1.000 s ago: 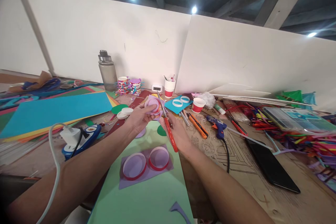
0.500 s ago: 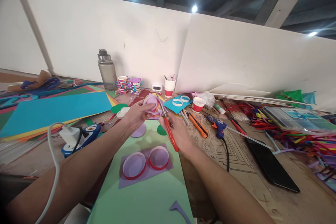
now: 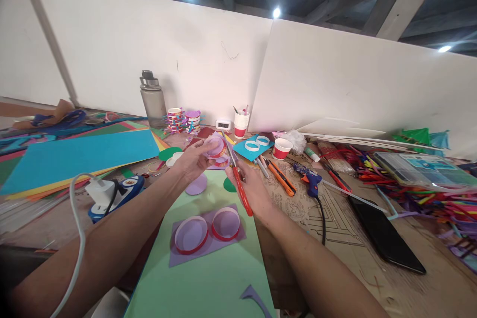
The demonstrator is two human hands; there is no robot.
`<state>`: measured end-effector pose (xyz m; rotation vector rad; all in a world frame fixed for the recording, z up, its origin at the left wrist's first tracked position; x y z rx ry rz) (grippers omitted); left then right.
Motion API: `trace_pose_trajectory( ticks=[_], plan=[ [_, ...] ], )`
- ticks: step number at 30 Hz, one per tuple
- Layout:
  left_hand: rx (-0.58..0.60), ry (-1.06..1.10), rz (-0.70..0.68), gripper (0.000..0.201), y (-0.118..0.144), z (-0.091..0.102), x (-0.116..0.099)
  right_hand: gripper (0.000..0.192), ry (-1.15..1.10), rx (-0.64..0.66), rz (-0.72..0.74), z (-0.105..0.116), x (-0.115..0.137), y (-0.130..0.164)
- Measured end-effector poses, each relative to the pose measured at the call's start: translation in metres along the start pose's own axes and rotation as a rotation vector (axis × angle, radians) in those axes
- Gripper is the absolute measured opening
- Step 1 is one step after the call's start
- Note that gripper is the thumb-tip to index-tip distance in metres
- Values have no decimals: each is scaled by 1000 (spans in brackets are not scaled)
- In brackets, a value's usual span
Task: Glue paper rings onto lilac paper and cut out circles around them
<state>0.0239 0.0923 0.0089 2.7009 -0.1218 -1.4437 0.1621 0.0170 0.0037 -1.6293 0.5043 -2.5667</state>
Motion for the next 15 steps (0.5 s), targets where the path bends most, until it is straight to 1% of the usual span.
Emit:
trace_pose_trajectory(
  ticks=[2, 4, 6, 8, 11, 15],
  plan=[
    [-21, 135, 37, 26, 3, -3, 4, 34, -1, -33, -12, 2, -2, -1],
    [-63, 223, 121, 22, 7, -4, 14, 33, -27, -62, -21, 4, -3, -2],
    [-92, 249, 208, 18, 11, -7, 26, 32, -54, -76, -24, 4, -3, -2],
    [-95, 245, 247, 15, 14, -10, 32, 32, -62, -70, -21, 3, -2, -1],
    [-100, 243, 217, 10, 15, -10, 31, 32, -67, -35, -15, -2, 0, 2],
    [-124, 213, 159, 11, 12, -8, 26, 30, -97, -6, 5, -7, 5, 5]
  ],
)
Point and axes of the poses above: each hand's wrist, its own y-axis away from the middle knuckle, its own z-axis out of the back of the hand, x = y × z, the point moved 9 cm from there along -y, towards the middle knuckle, and after that the axes turned 14 degrees about -x, right-handed, at the moved point
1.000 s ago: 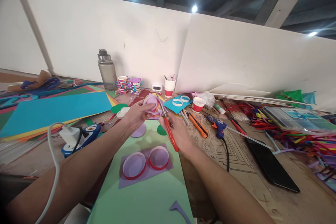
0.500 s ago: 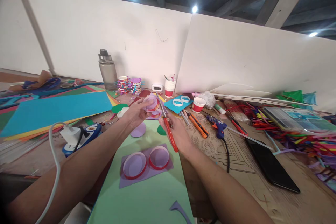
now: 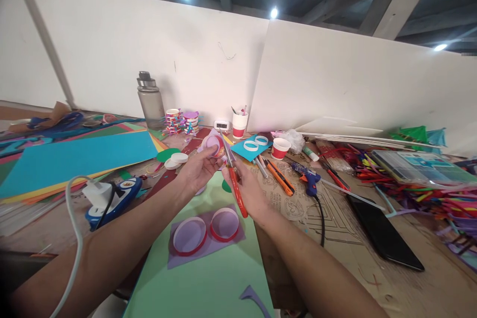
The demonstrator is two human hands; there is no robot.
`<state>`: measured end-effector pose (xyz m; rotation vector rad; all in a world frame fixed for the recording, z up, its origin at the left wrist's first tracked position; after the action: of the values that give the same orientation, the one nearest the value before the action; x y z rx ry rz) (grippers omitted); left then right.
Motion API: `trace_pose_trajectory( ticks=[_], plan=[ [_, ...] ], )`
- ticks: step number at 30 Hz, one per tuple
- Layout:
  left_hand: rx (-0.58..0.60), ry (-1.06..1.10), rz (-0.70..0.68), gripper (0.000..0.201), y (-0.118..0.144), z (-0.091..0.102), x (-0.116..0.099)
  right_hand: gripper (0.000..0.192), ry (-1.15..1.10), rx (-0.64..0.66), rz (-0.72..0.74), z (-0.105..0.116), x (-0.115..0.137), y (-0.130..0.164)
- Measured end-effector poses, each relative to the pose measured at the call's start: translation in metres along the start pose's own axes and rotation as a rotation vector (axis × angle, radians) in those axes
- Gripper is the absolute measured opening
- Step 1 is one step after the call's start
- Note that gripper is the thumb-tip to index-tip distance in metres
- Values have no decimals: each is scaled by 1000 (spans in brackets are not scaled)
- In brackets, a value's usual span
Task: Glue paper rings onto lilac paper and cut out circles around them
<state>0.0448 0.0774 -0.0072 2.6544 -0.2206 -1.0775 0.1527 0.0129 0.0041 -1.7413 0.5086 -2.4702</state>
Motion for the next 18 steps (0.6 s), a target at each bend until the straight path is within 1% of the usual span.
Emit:
trace_pose_trajectory(
  ticks=[7, 10, 13, 18],
  plan=[
    [1, -4, -25, 10, 1, -1, -4, 27, -33, 30, -5, -3, -6, -1],
    [-29, -14, -46, 9, 1, 2, -7, 25, -64, 62, 9, -5, -5, 0],
    [-59, -6, -54, 9, 0, 5, -8, 22, -46, 72, 17, -5, -2, 1],
    [-22, -1, -59, 14, -1, 2, -6, 23, -82, 49, 3, -3, 1, -1]
  ],
)
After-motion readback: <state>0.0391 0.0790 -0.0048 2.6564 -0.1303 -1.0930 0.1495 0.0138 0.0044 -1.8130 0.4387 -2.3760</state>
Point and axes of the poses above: each hand's wrist, its own y-axis away from the middle knuckle, its own z-axis out of the back of the hand, x = y × z, the point moved 9 cm from there along -y, towards the middle knuckle, and after that the axes turned 14 degrees about -x, right-handed, at the moved point
